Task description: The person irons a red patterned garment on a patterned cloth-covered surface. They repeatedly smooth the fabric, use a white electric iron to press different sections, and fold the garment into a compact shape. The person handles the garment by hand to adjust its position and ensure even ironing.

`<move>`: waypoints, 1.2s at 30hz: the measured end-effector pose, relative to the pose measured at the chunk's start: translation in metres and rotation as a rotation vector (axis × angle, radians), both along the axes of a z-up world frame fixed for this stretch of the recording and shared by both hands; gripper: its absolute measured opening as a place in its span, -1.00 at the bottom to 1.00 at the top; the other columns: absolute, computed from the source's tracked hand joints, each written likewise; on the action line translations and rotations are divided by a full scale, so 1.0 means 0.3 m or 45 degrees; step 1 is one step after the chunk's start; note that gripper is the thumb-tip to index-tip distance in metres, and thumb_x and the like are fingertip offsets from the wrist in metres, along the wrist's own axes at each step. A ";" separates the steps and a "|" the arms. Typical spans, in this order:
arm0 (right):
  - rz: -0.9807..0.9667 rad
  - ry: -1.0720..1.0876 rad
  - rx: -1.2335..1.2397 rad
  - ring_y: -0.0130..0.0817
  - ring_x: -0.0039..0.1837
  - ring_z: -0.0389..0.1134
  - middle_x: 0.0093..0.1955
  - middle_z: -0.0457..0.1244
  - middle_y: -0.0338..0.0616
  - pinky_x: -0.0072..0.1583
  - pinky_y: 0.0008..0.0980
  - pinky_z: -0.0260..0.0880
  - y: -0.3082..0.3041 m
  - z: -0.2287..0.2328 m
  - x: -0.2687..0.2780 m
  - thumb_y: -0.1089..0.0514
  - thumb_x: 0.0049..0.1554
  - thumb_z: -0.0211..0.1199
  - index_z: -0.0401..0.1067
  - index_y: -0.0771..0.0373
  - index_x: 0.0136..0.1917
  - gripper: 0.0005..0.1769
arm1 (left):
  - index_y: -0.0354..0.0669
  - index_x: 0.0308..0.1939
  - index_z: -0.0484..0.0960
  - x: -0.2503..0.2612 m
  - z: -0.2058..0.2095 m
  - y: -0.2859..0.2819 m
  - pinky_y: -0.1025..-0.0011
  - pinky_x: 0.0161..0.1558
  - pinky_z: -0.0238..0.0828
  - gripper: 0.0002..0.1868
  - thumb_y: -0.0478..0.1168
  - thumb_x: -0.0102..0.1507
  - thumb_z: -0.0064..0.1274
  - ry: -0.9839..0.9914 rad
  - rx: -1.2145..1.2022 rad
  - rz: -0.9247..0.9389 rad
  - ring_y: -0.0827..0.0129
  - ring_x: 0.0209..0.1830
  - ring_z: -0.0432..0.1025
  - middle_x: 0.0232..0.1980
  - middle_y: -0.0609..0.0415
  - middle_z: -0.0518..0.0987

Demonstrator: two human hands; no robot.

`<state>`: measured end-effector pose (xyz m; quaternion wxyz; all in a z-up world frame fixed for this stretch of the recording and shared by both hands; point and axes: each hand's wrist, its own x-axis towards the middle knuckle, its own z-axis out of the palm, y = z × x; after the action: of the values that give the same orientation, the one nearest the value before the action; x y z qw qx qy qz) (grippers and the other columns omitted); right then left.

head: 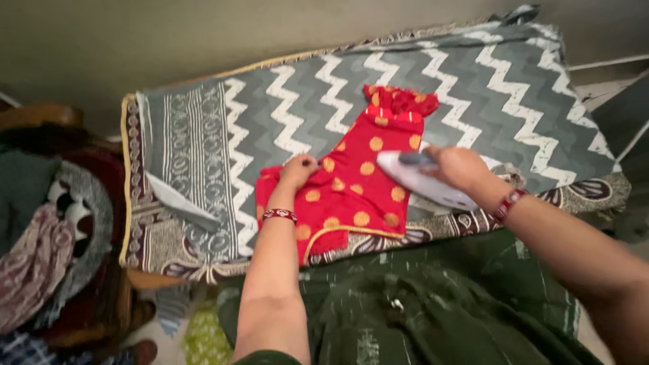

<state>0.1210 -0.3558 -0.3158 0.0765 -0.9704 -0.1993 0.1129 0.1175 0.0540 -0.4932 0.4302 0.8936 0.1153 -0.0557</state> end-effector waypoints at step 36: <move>-0.469 -0.286 -0.132 0.24 0.02 0.47 -0.10 0.42 0.31 0.06 0.08 0.47 -0.708 -0.296 0.271 -0.36 0.19 0.42 0.56 0.45 0.08 -0.26 | -0.35 0.03 0.66 -0.776 0.022 0.220 0.35 -0.09 0.55 -0.64 -0.37 0.13 0.22 0.108 -0.878 0.541 0.32 -0.16 0.61 -0.07 -0.01 0.73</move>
<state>0.2023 -0.5682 -0.4044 0.0231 -0.9995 -0.0199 -0.0016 -0.1154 0.1199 -0.4866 0.7013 0.6504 0.2894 -0.0377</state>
